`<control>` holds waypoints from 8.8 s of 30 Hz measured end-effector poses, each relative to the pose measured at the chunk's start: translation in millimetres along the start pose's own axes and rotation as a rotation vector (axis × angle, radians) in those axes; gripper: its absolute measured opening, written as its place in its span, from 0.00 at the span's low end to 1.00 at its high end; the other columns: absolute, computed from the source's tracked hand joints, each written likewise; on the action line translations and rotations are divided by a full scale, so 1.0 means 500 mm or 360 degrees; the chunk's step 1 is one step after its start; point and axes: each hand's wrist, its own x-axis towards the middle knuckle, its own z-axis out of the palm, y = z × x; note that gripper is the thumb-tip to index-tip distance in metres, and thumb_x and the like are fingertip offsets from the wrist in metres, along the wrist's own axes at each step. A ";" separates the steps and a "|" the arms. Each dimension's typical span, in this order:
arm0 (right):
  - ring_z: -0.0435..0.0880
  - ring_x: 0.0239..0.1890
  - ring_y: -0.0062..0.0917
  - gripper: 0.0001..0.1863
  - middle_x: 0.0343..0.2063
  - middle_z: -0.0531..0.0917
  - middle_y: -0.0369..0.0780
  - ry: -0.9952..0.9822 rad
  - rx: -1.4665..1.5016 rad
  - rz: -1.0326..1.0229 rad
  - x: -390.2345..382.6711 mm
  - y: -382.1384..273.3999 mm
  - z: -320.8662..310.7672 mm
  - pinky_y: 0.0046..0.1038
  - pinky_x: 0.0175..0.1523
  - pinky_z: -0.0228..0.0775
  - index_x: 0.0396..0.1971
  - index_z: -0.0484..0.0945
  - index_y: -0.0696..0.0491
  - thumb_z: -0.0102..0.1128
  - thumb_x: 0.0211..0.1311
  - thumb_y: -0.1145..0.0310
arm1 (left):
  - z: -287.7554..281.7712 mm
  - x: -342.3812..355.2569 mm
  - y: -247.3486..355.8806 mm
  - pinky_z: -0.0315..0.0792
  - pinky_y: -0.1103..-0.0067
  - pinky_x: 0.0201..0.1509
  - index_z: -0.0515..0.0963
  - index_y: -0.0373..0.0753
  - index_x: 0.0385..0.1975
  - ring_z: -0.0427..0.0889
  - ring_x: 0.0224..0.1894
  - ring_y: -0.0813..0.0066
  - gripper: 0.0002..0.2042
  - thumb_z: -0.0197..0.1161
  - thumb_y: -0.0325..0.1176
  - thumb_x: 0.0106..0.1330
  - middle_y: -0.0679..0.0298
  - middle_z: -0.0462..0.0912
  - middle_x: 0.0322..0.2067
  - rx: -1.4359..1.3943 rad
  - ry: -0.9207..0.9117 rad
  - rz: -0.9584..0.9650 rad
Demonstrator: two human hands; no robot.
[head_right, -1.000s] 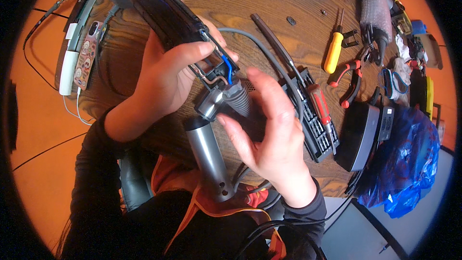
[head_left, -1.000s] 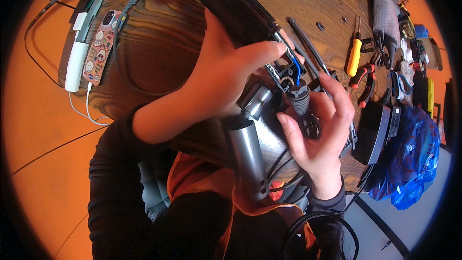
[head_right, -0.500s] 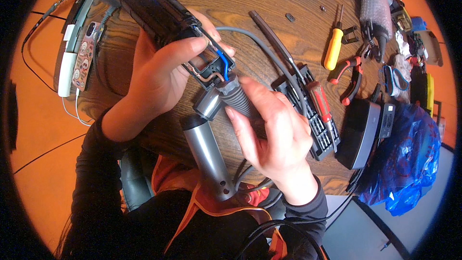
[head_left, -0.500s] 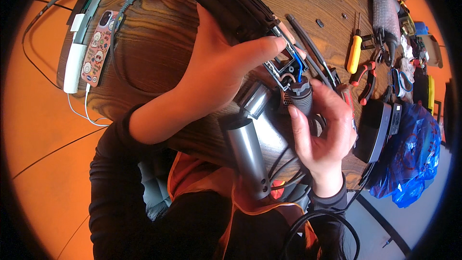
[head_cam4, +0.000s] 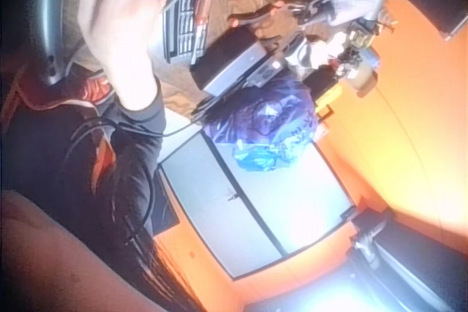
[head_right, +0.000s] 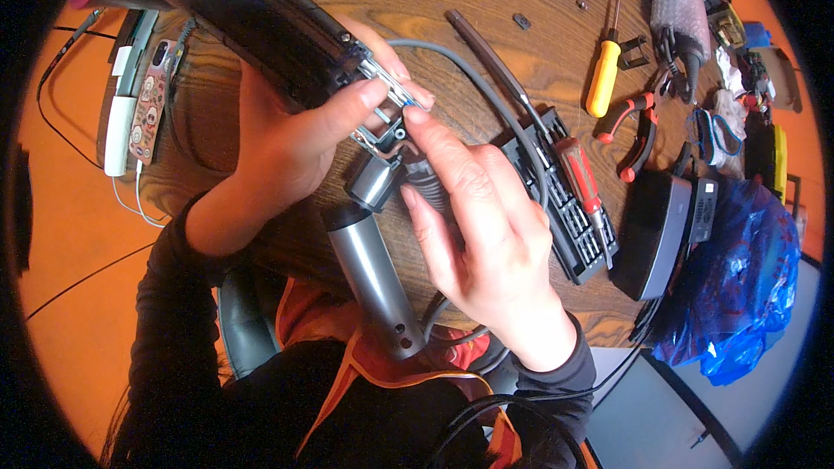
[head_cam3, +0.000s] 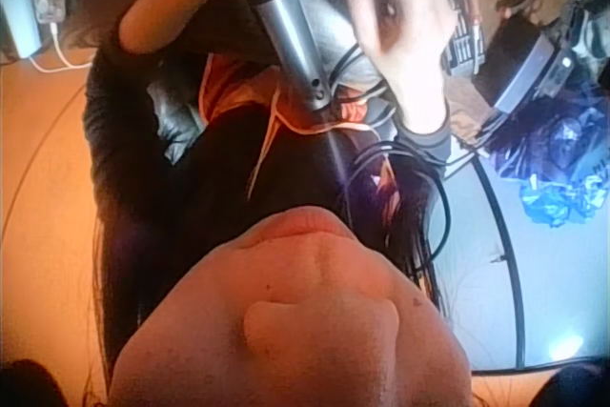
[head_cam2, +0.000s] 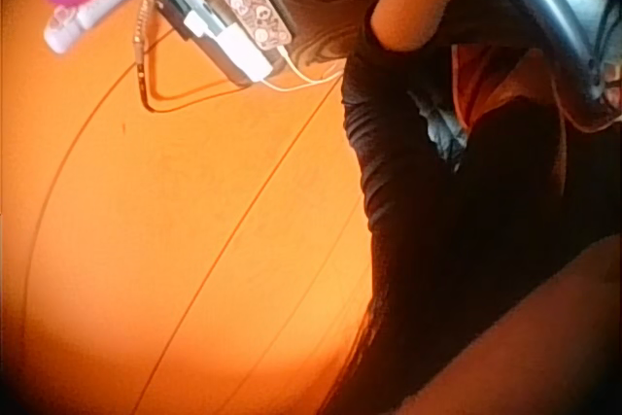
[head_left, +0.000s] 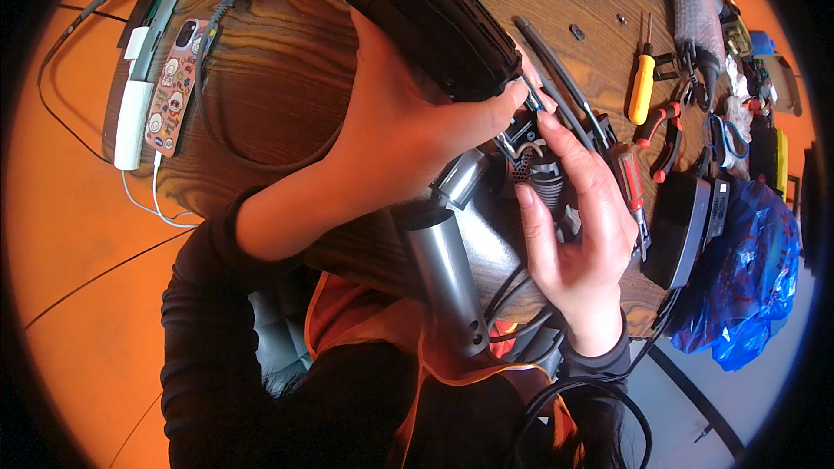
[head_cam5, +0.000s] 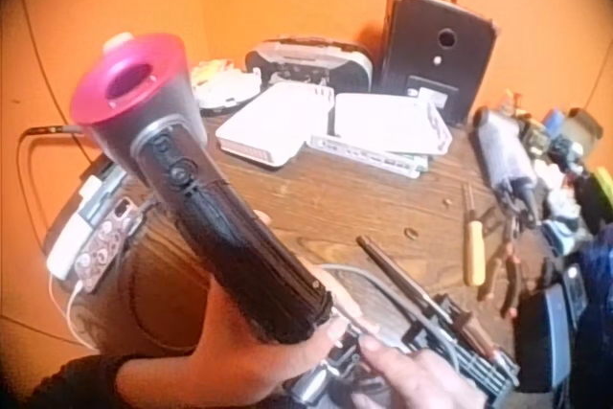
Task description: The person disassembles a hair dryer, removes the internal components, and reassembles the casing. They use a screwdriver to remove screws, detach the power cord, and then reattach the casing halves and screws.
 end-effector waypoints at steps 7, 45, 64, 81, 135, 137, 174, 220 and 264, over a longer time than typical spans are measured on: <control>0.75 0.28 0.29 0.26 0.34 0.76 0.45 -0.0111 0.0146 -0.0014 -0.002 0.012 -0.012 0.24 0.33 0.69 0.48 0.69 0.62 0.61 0.44 0.80 | -0.008 0.005 0.015 0.76 0.73 0.41 0.58 0.38 0.48 0.79 0.36 0.65 0.22 0.52 0.15 0.54 0.55 0.75 0.32 0.0374 -0.0208 0.0234; 0.81 0.37 0.34 0.15 0.35 0.79 0.48 0.0026 0.0242 0.0126 -0.021 0.034 0.004 0.25 0.40 0.72 0.35 0.73 0.62 0.64 0.46 0.75 | -0.049 0.016 -0.005 0.76 0.78 0.38 0.69 0.34 0.37 0.80 0.34 0.68 0.11 0.56 0.18 0.53 0.58 0.77 0.31 0.0436 -0.0184 0.0136; 0.80 0.33 0.28 0.12 0.33 0.80 0.44 0.0306 0.0103 0.0114 -0.001 0.043 -0.031 0.23 0.40 0.71 0.36 0.75 0.63 0.58 0.49 0.79 | -0.014 0.005 0.011 0.75 0.74 0.41 0.68 0.36 0.37 0.80 0.36 0.65 0.11 0.55 0.22 0.54 0.59 0.76 0.32 -0.0079 0.0202 -0.0299; 0.80 0.27 0.32 0.09 0.26 0.80 0.46 0.0851 -0.0797 0.0816 -0.029 0.213 -0.191 0.28 0.34 0.70 0.35 0.78 0.56 0.53 0.53 0.77 | -0.001 0.003 0.022 0.73 0.67 0.42 0.49 0.44 0.56 0.76 0.35 0.64 0.28 0.49 0.18 0.56 0.57 0.70 0.34 -0.0173 0.0184 -0.0436; 0.76 0.28 0.22 0.20 0.32 0.78 0.41 0.0399 0.0122 0.0363 0.020 0.011 0.033 0.18 0.30 0.68 0.39 0.77 0.57 0.67 0.42 0.73 | -0.012 0.007 -0.013 0.76 0.79 0.39 0.45 0.40 0.53 0.76 0.40 0.76 0.31 0.57 0.20 0.52 0.60 0.72 0.39 -0.0322 0.0130 -0.0535; 0.78 0.31 0.25 0.21 0.33 0.78 0.41 0.0380 0.0023 0.0262 0.020 0.008 0.032 0.20 0.34 0.70 0.41 0.77 0.56 0.68 0.42 0.73 | -0.013 0.008 -0.015 0.75 0.80 0.39 0.46 0.39 0.52 0.76 0.40 0.77 0.31 0.58 0.21 0.53 0.60 0.72 0.39 -0.0308 0.0110 -0.0565; 0.78 0.34 0.26 0.16 0.31 0.78 0.42 0.0327 -0.0358 0.0156 0.023 0.001 0.014 0.22 0.40 0.68 0.41 0.78 0.56 0.59 0.49 0.79 | 0.004 0.005 -0.013 0.70 0.63 0.50 0.57 0.44 0.50 0.72 0.50 0.62 0.13 0.45 0.34 0.67 0.54 0.70 0.46 -0.0628 0.0007 -0.0515; 0.79 0.37 0.22 0.27 0.42 0.73 0.43 0.0272 0.0883 0.0517 0.028 0.023 -0.038 0.19 0.40 0.72 0.61 0.52 0.57 0.43 0.60 0.78 | -0.002 0.018 0.002 0.75 0.61 0.44 0.61 0.38 0.46 0.76 0.44 0.52 0.14 0.45 0.38 0.67 0.46 0.72 0.42 -0.0556 -0.0045 -0.0514; 0.76 0.38 0.18 0.18 0.37 0.79 0.39 0.0176 0.0246 0.0553 0.019 0.011 -0.018 0.17 0.42 0.67 0.39 0.74 0.61 0.63 0.44 0.82 | 0.006 0.004 -0.007 0.76 0.63 0.44 0.57 0.42 0.48 0.75 0.45 0.60 0.13 0.46 0.32 0.66 0.53 0.72 0.42 -0.0390 0.0074 -0.0363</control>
